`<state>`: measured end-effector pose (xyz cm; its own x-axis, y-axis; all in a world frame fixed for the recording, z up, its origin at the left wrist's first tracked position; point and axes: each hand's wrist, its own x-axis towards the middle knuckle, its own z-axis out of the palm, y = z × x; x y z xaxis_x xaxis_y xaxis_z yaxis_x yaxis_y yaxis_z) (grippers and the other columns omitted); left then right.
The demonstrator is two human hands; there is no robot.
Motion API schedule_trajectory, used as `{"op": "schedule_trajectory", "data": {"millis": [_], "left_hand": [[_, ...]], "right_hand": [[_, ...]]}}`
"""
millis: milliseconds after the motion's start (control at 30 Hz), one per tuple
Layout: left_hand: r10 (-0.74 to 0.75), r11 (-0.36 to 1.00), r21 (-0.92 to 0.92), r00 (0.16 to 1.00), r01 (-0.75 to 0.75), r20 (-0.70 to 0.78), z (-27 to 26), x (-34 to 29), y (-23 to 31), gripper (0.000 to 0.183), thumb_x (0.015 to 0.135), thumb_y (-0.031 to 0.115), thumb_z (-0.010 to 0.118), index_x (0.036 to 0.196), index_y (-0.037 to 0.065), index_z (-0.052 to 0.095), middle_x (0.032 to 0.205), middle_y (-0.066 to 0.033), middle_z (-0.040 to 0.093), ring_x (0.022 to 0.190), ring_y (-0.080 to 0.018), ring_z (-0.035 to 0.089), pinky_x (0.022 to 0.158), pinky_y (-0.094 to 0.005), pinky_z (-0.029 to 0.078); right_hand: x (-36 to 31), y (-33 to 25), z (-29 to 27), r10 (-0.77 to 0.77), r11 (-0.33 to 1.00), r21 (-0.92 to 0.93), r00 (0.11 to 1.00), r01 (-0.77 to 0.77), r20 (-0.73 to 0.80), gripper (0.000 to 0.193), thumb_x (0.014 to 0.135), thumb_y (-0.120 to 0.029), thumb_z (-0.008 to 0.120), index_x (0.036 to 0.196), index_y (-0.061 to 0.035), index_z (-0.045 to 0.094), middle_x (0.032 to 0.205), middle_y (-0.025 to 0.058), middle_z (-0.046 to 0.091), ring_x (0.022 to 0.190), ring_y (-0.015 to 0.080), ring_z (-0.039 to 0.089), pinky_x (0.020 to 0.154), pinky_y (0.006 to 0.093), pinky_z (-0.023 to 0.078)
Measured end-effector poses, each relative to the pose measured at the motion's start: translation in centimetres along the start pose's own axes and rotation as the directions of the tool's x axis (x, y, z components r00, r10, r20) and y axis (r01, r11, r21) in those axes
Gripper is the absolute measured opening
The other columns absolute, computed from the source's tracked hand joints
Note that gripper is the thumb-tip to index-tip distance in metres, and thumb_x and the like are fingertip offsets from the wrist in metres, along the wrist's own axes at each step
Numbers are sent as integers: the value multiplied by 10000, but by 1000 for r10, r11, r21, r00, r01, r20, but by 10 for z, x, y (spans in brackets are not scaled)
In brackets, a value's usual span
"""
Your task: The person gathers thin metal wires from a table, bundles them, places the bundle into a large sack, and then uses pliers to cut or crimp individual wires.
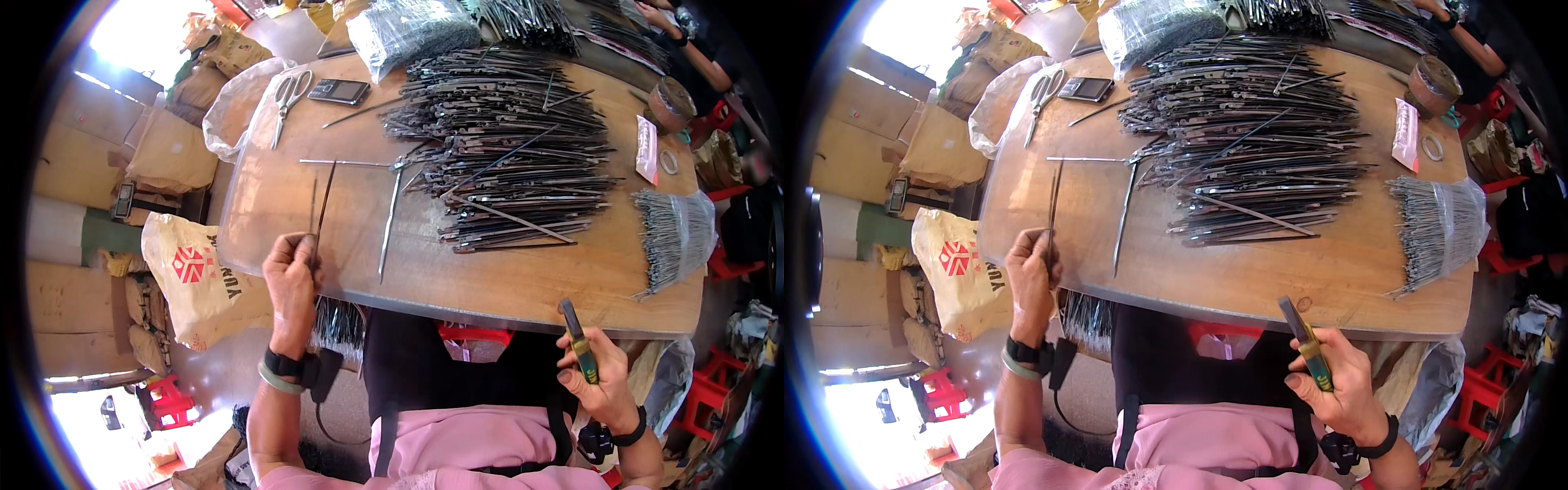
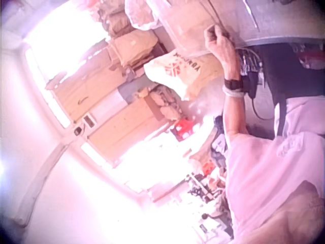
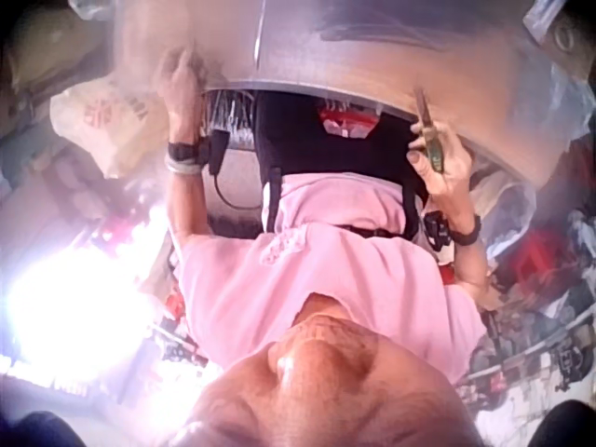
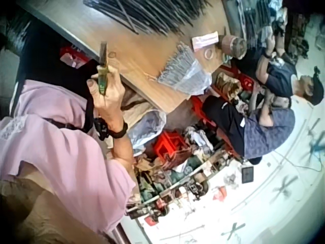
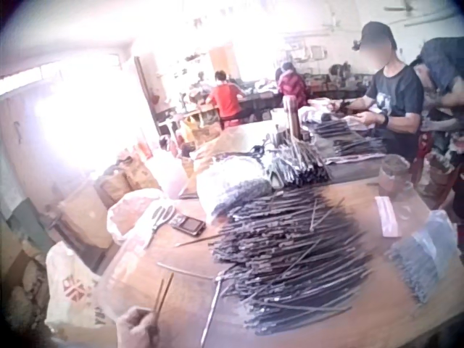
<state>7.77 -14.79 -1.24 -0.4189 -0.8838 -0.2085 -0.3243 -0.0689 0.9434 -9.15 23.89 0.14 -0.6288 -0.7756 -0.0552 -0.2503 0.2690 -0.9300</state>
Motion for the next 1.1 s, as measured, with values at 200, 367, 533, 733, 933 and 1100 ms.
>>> {"op": "schedule_trajectory", "data": {"millis": [200, 367, 533, 733, 933, 1100], "left_hand": [[680, 451, 593, 687, -667, 256, 33, 4, 22, 346, 885, 80, 679, 1205, -39, 623, 979, -137, 640, 981, -267, 620, 898, -346, 472], [655, 566, 330, 655, -755, 375, 131, -20, 29, 262, 850, -13, 669, 1112, -20, 661, 943, -140, 630, 826, -241, 640, 747, -312, 500], [745, 210, 442, 435, -872, 505, 158, -7, 28, 393, 772, 2, 720, 1159, 32, 654, 923, -142, 552, 895, -321, 573, 764, -415, 482], [737, 115, 410, 355, -905, 576, 142, -2, 43, 235, 828, -56, 681, 1056, -2, 676, 908, -121, 571, 808, -299, 605, 698, -379, 495], [752, 40, 466, 334, -884, 569, 112, -25, 68, 210, 880, -76, 630, 1080, -16, 654, 903, -154, 572, 772, -301, 610, 678, -355, 500], [566, 639, 376, 741, -671, 361, 75, -53, 43, 144, 917, -45, 626, 1056, -23, 656, 811, -77, 580, 641, -153, 557, 553, -250, 422]], "right_hand": [[-9, 6, -18, -56, 989, -140, 990, 38, -130, 259, 848, -193, 768, 888, 41, 662, 994, 139, 656, 713, 217, 662, 659, 303, 523], [0, -1, -24, -60, 998, -48, 974, 50, -218, 181, 816, -119, 753, 871, 28, 663, 991, 130, 662, 770, 182, 665, 680, 310, 522], [-11, 7, -99, 19, 969, -206, 869, -138, -494, 86, 795, -65, 685, 851, -1, 676, 957, 114, 636, 811, 204, 625, 756, 320, 497], [5, 34, -112, -196, 848, -529, 954, 48, -228, 181, 738, 28, 701, 916, 17, 673, 1010, 116, 619, 858, 298, 662, 721, 378, 541], [25, 48, -98, -423, 300, -891, 884, 341, 196, 153, 649, -113, 644, 749, -5, 603, 955, 130, 570, 855, 271, 579, 719, 351, 509], [35, 47, -102, -394, 199, -905, 877, 375, 277, 144, 661, -155, 623, 724, -30, 589, 946, 119, 568, 847, 247, 552, 698, 336, 490]]}}
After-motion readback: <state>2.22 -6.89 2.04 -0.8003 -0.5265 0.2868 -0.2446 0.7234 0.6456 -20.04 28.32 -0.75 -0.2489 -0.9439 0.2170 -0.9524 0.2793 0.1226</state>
